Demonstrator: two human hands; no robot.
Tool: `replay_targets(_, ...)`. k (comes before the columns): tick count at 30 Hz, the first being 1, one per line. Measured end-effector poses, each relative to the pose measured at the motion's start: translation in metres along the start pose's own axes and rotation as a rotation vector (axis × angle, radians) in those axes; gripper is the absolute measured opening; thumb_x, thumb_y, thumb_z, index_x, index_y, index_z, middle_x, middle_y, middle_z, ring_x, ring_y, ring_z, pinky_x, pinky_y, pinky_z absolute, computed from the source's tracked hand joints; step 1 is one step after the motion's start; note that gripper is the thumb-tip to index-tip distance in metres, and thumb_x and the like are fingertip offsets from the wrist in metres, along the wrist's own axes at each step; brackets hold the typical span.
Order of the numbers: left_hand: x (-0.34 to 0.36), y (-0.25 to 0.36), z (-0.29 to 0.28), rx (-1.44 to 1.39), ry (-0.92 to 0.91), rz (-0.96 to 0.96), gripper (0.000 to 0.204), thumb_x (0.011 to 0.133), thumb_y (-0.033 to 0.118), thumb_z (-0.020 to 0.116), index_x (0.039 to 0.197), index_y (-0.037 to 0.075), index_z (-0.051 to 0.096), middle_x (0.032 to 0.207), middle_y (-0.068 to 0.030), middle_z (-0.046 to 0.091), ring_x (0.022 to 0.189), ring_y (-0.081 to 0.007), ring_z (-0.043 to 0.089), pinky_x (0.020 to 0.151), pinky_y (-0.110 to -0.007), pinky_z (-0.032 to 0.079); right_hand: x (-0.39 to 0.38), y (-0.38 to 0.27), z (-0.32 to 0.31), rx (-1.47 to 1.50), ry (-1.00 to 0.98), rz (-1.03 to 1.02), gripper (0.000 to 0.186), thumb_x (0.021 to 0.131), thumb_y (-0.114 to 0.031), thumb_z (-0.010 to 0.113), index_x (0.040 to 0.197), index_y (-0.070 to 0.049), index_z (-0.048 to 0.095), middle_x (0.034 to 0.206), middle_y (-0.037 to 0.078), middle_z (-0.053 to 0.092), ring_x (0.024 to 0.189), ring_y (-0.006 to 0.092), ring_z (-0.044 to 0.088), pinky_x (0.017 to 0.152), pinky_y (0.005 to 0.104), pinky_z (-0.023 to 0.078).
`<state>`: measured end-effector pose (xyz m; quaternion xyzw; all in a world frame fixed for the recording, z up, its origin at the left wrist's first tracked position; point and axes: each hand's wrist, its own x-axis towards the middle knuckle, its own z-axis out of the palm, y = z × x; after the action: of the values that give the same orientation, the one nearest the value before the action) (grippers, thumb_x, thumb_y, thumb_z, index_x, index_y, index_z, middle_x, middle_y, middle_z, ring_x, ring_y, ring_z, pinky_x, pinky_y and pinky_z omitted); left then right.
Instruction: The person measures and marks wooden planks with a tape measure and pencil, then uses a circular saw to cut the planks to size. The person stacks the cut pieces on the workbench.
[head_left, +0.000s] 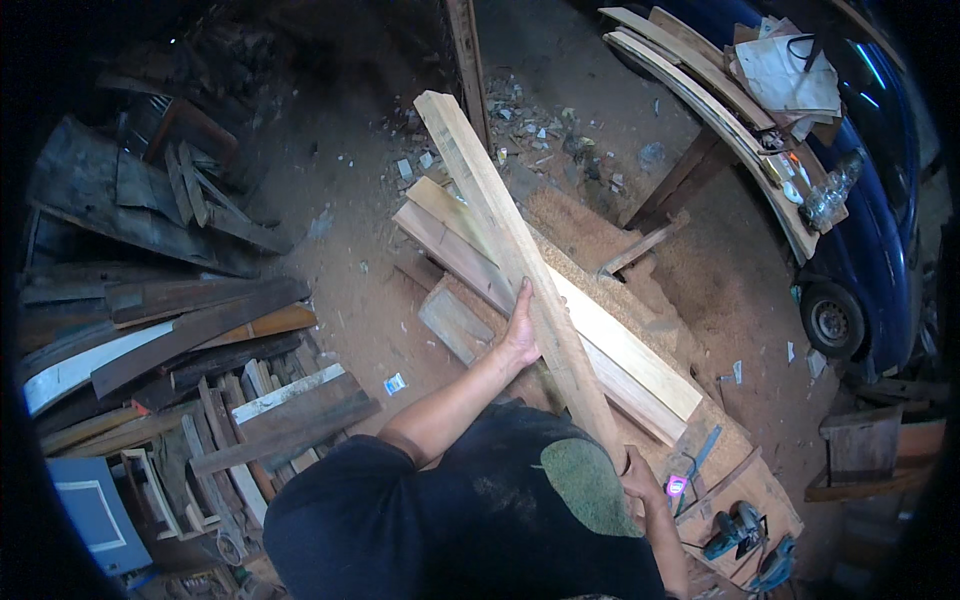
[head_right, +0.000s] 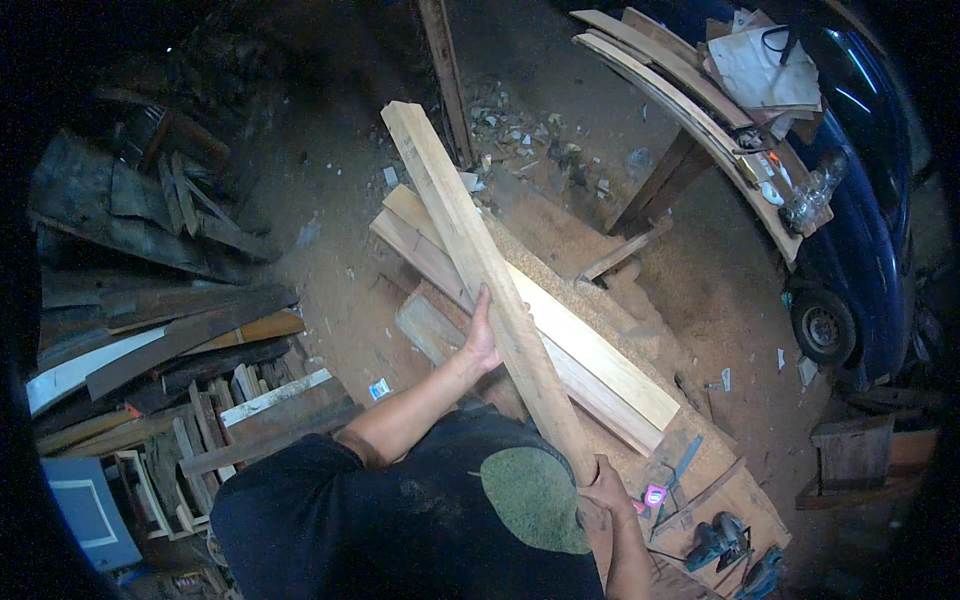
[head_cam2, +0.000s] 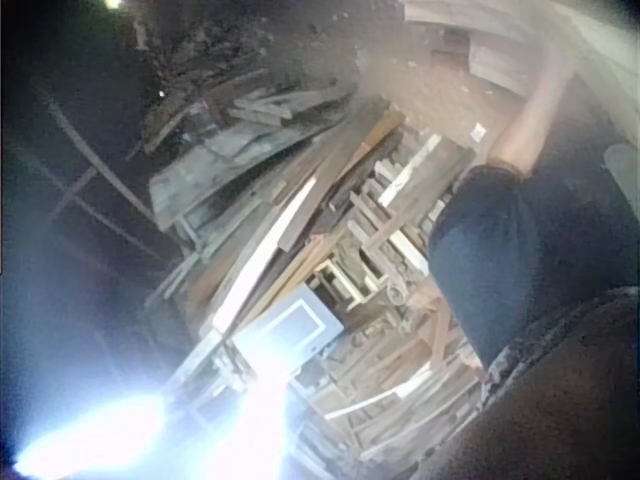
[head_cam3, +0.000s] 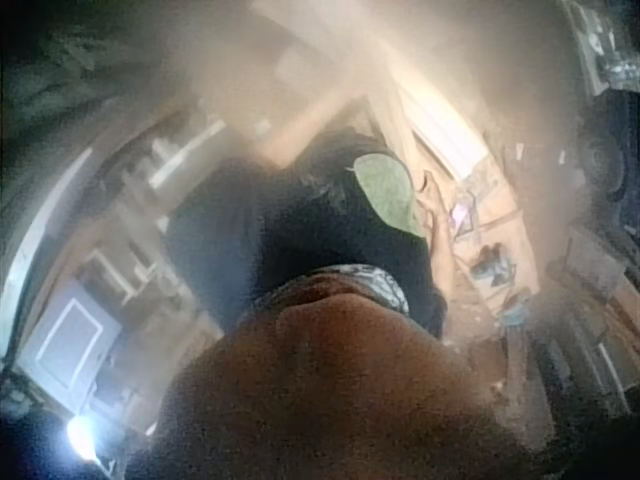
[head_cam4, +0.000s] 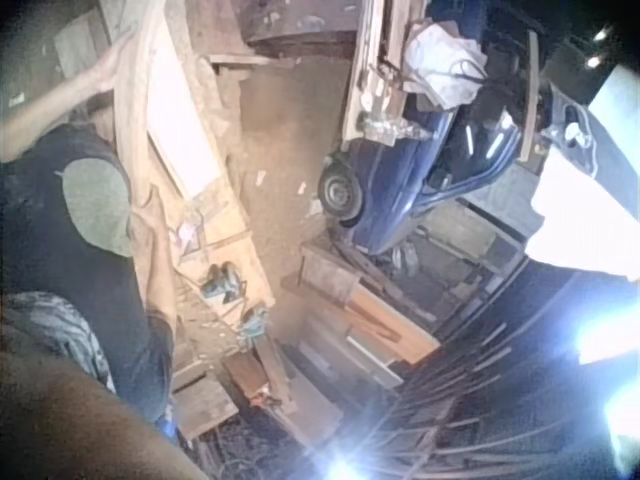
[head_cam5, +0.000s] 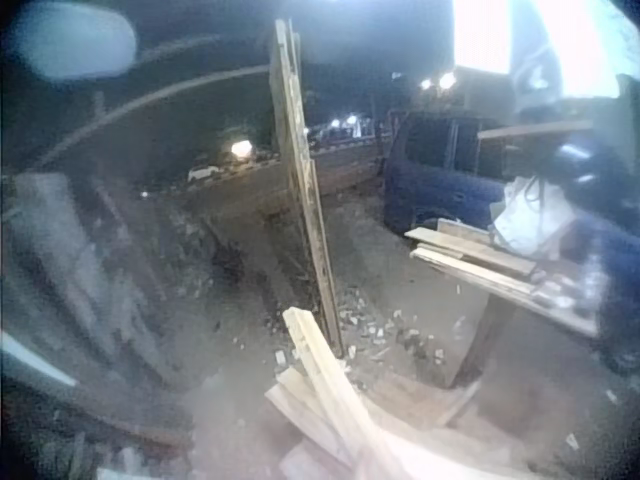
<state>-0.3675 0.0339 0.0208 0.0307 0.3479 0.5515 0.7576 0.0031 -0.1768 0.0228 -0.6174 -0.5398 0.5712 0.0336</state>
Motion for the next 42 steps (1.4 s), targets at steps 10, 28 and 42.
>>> replay_targets(10, 0.009, -0.022, -0.041, 0.167, 0.034, 0.002, 0.085, 0.105, 0.061, 0.049, 0.159, -0.001, 0.031, 0.159, -0.0214, 0.044, 0.146, -0.0330, 0.045, 0.120, -0.051, 0.038, -0.010, -0.002, -0.043, -0.311, 0.305, -0.169, 0.081, 0.064, -0.017, 0.090, 0.133, 0.003, 0.053, 0.123, 0.023, 0.061, 0.116, 0.0371, 0.061, 0.103, 0.0437, 0.048)
replay_targets(28, 0.049, 0.055, -0.112, 1.331, 0.388, -0.203, 0.056, 0.100, 0.058, 0.062, 0.106, 0.005, 0.078, 0.098, -0.0180, 0.077, 0.091, -0.0288, 0.075, 0.094, -0.043, 0.058, 0.056, 0.023, -0.122, -0.710, 0.410, -0.003, 0.085, 0.064, -0.021, 0.095, 0.134, -0.002, 0.050, 0.126, 0.022, 0.058, 0.123, 0.0431, 0.052, 0.108, 0.0503, 0.043)
replay_targets(42, 0.180, 0.269, -0.171, 1.440, 1.083, -0.153, 0.093, 0.087, 0.070, 0.064, 0.147, 0.000, 0.055, 0.152, -0.0226, 0.054, 0.142, -0.0361, 0.052, 0.120, -0.048, 0.037, 0.075, 0.022, -0.117, -0.755, 0.390, 0.089, 0.097, 0.061, -0.019, 0.097, 0.141, -0.003, 0.046, 0.134, 0.019, 0.053, 0.129, 0.0415, 0.048, 0.113, 0.0498, 0.040)
